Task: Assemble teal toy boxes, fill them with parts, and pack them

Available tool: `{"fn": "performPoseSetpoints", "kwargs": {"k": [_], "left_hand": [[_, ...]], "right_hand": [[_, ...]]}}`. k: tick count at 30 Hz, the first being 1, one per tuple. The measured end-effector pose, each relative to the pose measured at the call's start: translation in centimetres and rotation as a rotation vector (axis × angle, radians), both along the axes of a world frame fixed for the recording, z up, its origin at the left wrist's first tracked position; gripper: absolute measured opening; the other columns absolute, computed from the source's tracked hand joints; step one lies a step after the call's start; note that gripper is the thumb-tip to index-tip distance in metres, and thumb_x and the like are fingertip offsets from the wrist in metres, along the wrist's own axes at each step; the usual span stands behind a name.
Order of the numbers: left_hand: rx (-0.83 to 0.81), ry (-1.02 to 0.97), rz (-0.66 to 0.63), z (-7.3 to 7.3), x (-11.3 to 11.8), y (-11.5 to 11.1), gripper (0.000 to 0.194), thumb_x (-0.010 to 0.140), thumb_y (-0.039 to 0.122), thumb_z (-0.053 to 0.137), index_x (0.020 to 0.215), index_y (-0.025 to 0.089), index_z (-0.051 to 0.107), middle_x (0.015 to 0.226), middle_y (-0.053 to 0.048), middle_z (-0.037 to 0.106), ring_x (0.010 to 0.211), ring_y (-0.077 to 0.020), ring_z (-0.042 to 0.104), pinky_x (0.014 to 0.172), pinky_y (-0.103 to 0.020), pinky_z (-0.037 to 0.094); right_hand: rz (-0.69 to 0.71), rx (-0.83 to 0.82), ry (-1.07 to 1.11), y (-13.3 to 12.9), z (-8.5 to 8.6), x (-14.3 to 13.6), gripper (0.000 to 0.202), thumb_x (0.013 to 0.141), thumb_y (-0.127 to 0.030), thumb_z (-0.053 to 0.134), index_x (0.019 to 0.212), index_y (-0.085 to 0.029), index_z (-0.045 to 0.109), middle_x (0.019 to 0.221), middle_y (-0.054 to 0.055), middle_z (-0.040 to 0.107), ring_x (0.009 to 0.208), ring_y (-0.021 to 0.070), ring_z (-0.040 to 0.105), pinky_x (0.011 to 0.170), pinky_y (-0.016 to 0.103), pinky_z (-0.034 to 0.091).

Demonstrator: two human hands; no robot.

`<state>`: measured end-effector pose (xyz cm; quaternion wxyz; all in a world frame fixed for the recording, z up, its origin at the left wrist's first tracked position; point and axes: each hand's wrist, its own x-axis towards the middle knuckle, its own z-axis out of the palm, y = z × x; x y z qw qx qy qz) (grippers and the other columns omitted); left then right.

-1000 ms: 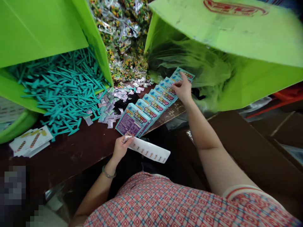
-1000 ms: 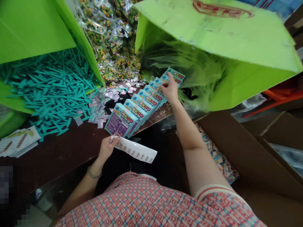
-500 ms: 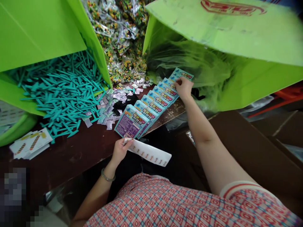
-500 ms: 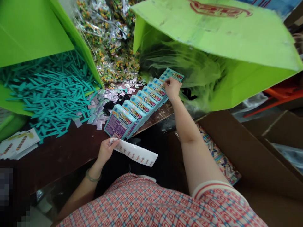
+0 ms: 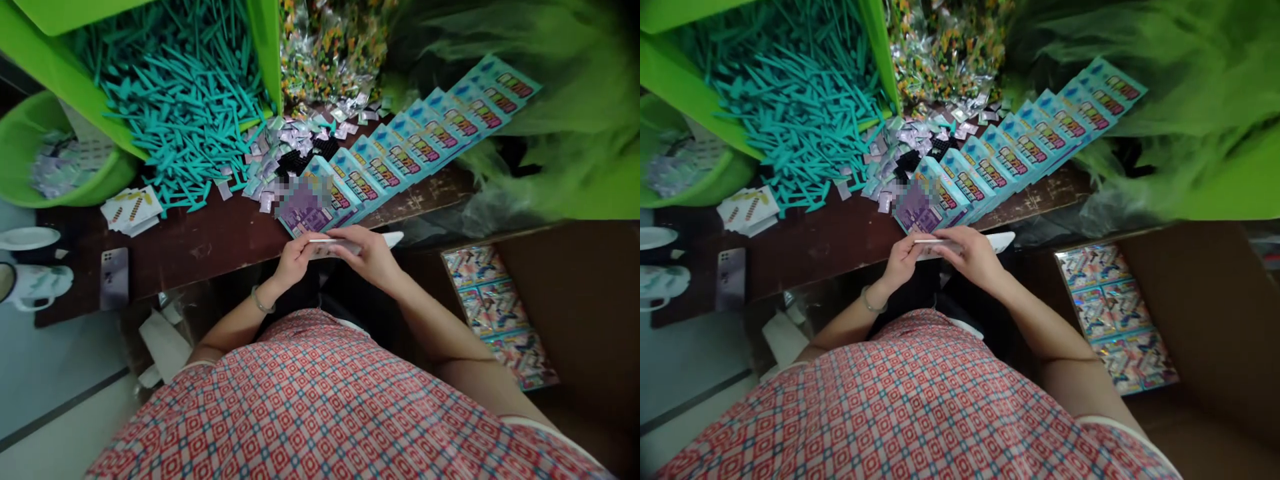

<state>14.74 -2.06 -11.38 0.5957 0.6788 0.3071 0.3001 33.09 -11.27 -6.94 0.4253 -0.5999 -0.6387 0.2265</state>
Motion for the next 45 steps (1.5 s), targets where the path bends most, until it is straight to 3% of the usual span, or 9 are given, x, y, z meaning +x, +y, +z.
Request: {"fn": "performPoseSetpoints", "kwargs": {"k": [4, 11, 13, 15, 18, 25, 34, 42, 45], "left_hand": [[0.019, 0.047, 0.066, 0.4, 0.2, -0.3, 0.046, 0.097, 0.062, 0.062, 0.084, 0.018, 0.07, 0.073, 0.0, 0.065, 0.07, -0.0156, 0.058, 0.068, -0.025, 0.046], [0.061, 0.096, 0.066, 0.8, -0.1, 0.1, 0.057, 0.094, 0.068, 0.064, 0.065, 0.02, 0.055, 0.06, 0.003, 0.046, 0.06, -0.0129, 0.042, 0.059, -0.026, 0.036], [0.089, 0.095, 0.063, 0.7, -0.1, 0.1, 0.055, 0.095, 0.066, 0.064, 0.065, 0.02, 0.056, 0.061, 0.002, 0.049, 0.061, -0.0138, 0.046, 0.06, -0.026, 0.038], [0.099, 0.081, 0.03, 0.7, 0.0, 0.0, 0.049, 0.098, 0.062, 0.061, 0.072, 0.02, 0.064, 0.067, -0.001, 0.06, 0.068, -0.0168, 0.057, 0.068, -0.027, 0.045], [0.096, 0.059, -0.046, 0.6, 0.2, -0.2, 0.04, 0.103, 0.053, 0.055, 0.091, 0.02, 0.073, 0.087, -0.006, 0.074, 0.087, -0.0215, 0.068, 0.084, -0.03, 0.052], [0.086, 0.05, 0.121, 0.0, 0.6, 0.1, 0.025, 0.097, 0.043, 0.066, 0.093, 0.019, 0.068, 0.08, -0.001, 0.069, 0.072, -0.0154, 0.061, 0.071, -0.025, 0.047], [0.041, 0.059, 0.054, -0.1, 1.0, 0.7, 0.027, 0.096, 0.044, 0.069, 0.09, 0.018, 0.075, 0.076, -0.002, 0.073, 0.069, -0.0156, 0.063, 0.068, -0.026, 0.047], [0.054, 0.07, 0.048, 0.2, 1.5, 0.9, 0.047, 0.094, 0.062, 0.065, 0.079, 0.018, 0.071, 0.069, -0.001, 0.067, 0.064, -0.0145, 0.055, 0.062, -0.027, 0.04], [0.074, 0.113, 0.039, 0.6, 1.5, 0.9, 0.05, 0.094, 0.062, 0.063, 0.069, 0.019, 0.064, 0.062, 0.002, 0.056, 0.061, -0.0133, 0.047, 0.06, -0.027, 0.035]], "right_hand": [[-0.122, 0.048, 0.041, 0.2, -2.2, -0.8, 0.02, 0.101, -0.041, 0.068, 0.107, -0.028, 0.082, 0.097, 0.006, 0.081, 0.089, 0.0254, 0.076, 0.085, 0.042, 0.062], [-0.184, 0.219, 0.128, -1.0, 0.6, -1.1, 0.013, 0.099, -0.037, 0.072, 0.093, -0.032, 0.082, 0.095, 0.003, 0.08, 0.094, 0.0273, 0.076, 0.093, 0.048, 0.061], [-0.197, 0.211, 0.226, -0.9, 0.8, -1.0, 0.013, 0.099, -0.038, 0.072, 0.107, -0.033, 0.081, 0.114, 0.004, 0.079, 0.103, 0.0262, 0.076, 0.099, 0.047, 0.061], [-0.16, 0.127, 0.287, -0.3, 0.3, -0.9, 0.033, 0.097, -0.043, 0.075, 0.128, -0.034, 0.076, 0.13, 0.005, 0.075, 0.105, 0.0252, 0.076, 0.101, 0.046, 0.062], [-0.1, 0.01, 0.323, 0.8, -1.2, -1.2, 0.053, 0.094, -0.048, 0.077, 0.144, -0.033, 0.067, 0.124, 0.006, 0.077, 0.1, 0.0238, 0.076, 0.098, 0.044, 0.063], [-0.197, 0.042, 0.408, 1.3, -2.5, -2.1, 0.04, 0.095, -0.044, 0.077, 0.132, -0.031, 0.073, 0.097, 0.002, 0.078, 0.088, 0.0206, 0.074, 0.093, 0.041, 0.063], [-0.217, 0.016, 0.44, 1.8, -3.0, -1.9, 0.04, 0.093, -0.043, 0.079, 0.13, -0.029, 0.073, 0.096, 0.003, 0.079, 0.09, 0.0218, 0.076, 0.087, 0.04, 0.064], [-0.259, 0.052, 0.456, 1.8, -3.3, -1.8, 0.039, 0.092, -0.036, 0.079, 0.13, -0.032, 0.073, 0.095, 0.002, 0.079, 0.091, 0.0222, 0.077, 0.091, 0.041, 0.064], [-0.292, 0.098, 0.383, 1.6, -2.9, -2.3, 0.038, 0.092, -0.035, 0.079, 0.13, -0.033, 0.074, 0.095, 0.001, 0.079, 0.087, 0.022, 0.077, 0.091, 0.042, 0.064]]}}
